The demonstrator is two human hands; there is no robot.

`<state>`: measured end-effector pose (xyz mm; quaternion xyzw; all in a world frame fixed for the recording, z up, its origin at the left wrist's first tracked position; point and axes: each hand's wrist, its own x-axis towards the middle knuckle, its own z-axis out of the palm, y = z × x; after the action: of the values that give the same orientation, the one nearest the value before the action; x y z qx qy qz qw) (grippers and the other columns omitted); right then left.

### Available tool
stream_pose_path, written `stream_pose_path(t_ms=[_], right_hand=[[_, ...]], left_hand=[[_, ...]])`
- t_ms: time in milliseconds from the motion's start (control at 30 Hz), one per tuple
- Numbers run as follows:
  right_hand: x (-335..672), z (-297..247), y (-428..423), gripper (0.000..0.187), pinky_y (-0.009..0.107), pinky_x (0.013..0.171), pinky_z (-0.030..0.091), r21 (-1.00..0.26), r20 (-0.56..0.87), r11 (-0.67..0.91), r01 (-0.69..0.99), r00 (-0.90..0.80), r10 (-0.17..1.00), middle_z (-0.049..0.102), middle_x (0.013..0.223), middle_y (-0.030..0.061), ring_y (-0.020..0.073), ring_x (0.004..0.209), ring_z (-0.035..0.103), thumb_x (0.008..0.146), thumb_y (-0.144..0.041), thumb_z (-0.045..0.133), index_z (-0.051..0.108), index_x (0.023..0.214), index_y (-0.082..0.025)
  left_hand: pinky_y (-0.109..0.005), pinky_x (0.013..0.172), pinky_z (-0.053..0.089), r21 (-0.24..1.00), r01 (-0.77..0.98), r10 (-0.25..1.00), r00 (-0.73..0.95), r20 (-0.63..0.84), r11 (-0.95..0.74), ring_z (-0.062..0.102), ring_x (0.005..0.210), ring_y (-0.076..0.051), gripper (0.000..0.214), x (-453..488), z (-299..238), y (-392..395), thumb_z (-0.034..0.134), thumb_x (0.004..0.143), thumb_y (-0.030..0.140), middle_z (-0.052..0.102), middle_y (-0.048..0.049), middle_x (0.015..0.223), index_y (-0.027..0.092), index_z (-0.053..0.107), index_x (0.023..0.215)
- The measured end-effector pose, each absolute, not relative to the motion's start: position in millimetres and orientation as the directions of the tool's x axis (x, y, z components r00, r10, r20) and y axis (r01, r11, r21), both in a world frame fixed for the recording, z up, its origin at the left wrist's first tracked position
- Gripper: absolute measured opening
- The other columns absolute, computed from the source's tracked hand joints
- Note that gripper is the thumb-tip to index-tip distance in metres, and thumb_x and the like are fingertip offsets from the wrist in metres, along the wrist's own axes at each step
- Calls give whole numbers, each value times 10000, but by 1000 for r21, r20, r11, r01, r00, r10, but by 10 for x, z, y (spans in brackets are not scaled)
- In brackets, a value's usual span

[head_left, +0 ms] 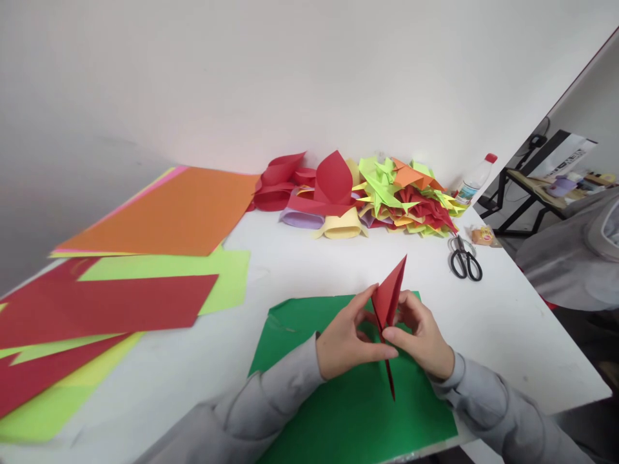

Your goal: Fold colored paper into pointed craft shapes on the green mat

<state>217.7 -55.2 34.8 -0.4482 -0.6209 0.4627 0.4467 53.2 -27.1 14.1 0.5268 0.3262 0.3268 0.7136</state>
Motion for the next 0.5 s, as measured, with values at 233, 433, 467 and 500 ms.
stream_pose_path(t_ms=[233,433,467,500], right_hand=[[2181,350,-563,331,289,661,466,-970,142,176,170,-195,970,602,820,16,154,734,555,763,-453,692,529,923,-213],[2179,360,-571,326,285,647,468,-968,143,178,179,-193,971,604,813,13,146,702,547,756,-440,696,530,922,-214],[2181,361,-569,315,287,651,469,-968,147,181,174,-191,970,606,823,16,150,716,553,761,-437,692,530,917,-215],[2183,361,-568,305,288,658,470,-968,153,185,168,-190,970,608,835,19,155,734,561,766,-432,687,530,912,-215]], left_hand=[[-260,569,518,968,-159,818,570,-71,195,618,912,-249,1071,538,132,-268,861,498,246,603,-127,1197,246,332,1429],[-249,555,506,969,-165,816,575,-56,183,610,917,-249,1062,534,106,-267,862,494,254,598,-123,1198,260,349,1424],[-249,553,503,970,-152,816,573,-71,191,603,921,-249,1079,533,112,-267,861,489,261,587,-131,1214,249,334,1430],[-250,553,499,970,-140,815,573,-85,200,597,924,-248,1090,533,120,-267,859,490,267,576,-139,1229,237,319,1436]])
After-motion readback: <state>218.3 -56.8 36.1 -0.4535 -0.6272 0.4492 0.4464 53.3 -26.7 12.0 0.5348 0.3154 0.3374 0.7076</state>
